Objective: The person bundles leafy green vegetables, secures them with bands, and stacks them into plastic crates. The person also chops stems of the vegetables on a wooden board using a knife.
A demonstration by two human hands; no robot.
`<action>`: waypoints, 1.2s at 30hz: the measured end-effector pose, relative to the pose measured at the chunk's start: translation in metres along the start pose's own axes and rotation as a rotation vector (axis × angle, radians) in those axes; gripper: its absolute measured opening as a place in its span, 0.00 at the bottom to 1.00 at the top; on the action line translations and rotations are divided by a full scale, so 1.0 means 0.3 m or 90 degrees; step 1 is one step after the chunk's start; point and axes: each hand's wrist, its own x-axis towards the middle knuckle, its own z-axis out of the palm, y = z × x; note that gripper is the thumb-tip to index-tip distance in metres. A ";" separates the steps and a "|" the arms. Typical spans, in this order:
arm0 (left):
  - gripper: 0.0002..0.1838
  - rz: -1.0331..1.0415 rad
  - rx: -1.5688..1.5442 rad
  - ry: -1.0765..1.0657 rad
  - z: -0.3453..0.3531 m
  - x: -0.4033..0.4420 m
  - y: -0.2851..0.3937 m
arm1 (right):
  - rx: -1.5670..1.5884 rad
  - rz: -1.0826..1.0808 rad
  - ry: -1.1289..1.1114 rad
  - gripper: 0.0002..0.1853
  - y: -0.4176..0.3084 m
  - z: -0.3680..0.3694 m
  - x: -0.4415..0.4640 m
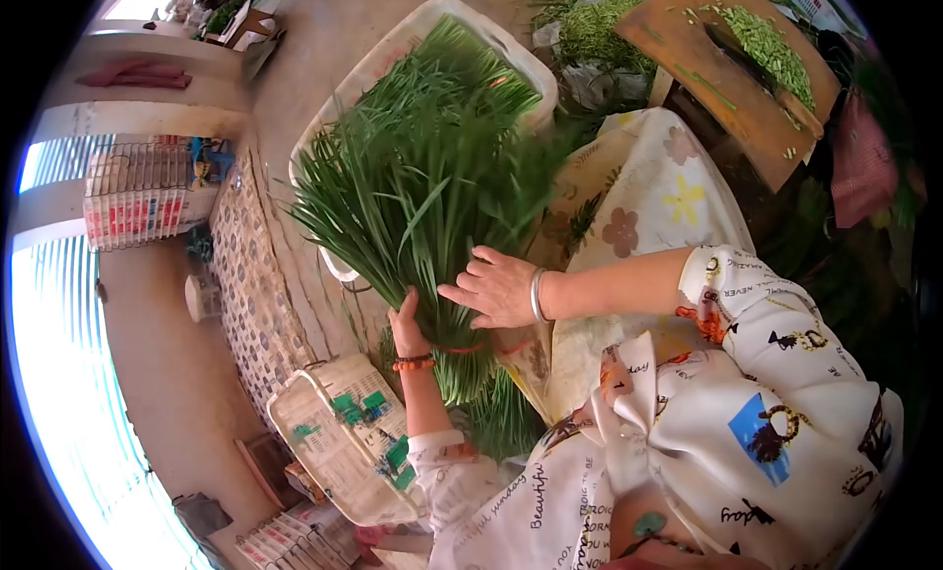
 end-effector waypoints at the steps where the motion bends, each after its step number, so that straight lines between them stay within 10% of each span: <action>1: 0.18 0.048 0.092 -0.009 -0.008 0.010 -0.016 | -0.002 0.006 -0.001 0.31 0.011 0.001 -0.001; 10: 0.19 -0.039 -0.089 -0.004 -0.037 0.025 -0.046 | -0.100 0.359 -0.036 0.23 0.453 -0.137 -0.101; 16: 0.24 -0.009 -0.117 -0.073 -0.109 0.042 -0.124 | -0.041 0.456 0.330 0.11 0.693 -0.299 -0.325; 22: 0.20 -0.030 -0.198 -0.057 -0.117 0.037 -0.134 | 0.198 0.508 0.178 0.09 0.627 -0.319 -0.359; 36: 0.20 0.084 0.129 0.044 0.005 -0.030 -0.024 | 0.257 0.265 0.486 0.06 0.478 -0.360 -0.227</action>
